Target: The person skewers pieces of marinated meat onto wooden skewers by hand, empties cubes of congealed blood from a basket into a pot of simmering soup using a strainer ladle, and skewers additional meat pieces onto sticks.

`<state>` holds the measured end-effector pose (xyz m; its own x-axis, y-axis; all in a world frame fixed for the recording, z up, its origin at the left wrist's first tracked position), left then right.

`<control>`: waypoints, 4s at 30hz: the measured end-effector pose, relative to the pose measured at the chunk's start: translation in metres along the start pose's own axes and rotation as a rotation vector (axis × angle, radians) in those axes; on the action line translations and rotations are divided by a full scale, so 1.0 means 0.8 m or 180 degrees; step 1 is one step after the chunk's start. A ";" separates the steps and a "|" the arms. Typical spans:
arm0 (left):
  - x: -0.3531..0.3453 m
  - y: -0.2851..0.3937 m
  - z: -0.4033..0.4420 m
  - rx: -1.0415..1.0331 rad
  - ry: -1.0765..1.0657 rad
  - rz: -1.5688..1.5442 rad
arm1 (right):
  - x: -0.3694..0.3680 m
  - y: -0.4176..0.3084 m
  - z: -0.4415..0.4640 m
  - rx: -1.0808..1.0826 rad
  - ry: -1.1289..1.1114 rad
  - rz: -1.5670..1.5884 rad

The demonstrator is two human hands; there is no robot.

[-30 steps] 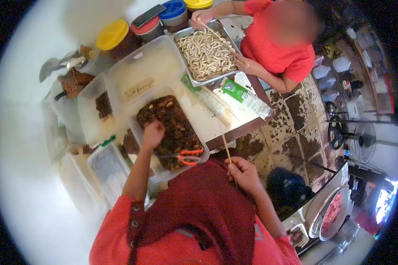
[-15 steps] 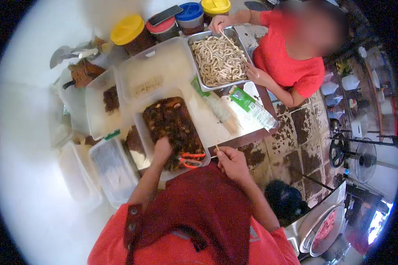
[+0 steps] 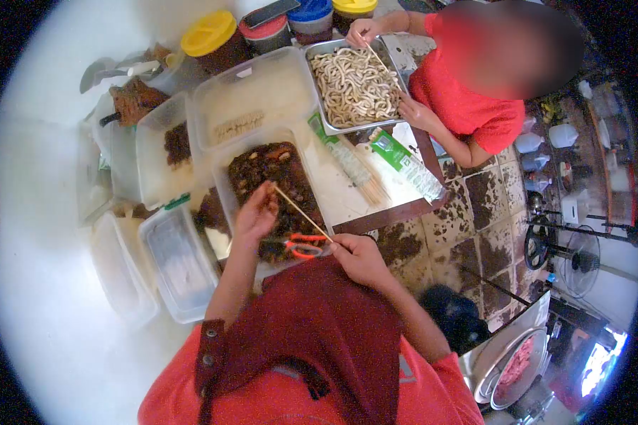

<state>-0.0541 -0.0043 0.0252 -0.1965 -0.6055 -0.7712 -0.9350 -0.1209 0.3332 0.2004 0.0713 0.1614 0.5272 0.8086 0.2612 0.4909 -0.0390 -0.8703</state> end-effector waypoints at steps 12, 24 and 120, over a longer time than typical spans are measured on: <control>-0.016 -0.011 -0.009 0.0110 0.0094 0.0183 | -0.004 0.005 0.002 0.0196 0.0346 -0.0391; 0.001 -0.004 -0.013 -0.0221 0.0474 0.0008 | -0.012 -0.015 -0.010 0.0341 0.0286 -0.0772; 0.037 0.015 -0.021 -0.0393 0.1405 0.4569 | -0.052 0.014 0.079 0.1116 0.0576 -0.2824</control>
<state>-0.0664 -0.0370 0.0157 -0.7739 -0.4422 0.4533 0.0033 0.7130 0.7012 0.1402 0.0748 0.1140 0.1781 0.3560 0.9173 0.5422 0.7424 -0.3934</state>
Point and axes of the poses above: each hand's wrist, its own z-axis towards the middle knuckle, its own x-axis out of the back of the hand, y = z × x, the point moved 2 cm from there along z, towards the middle knuckle
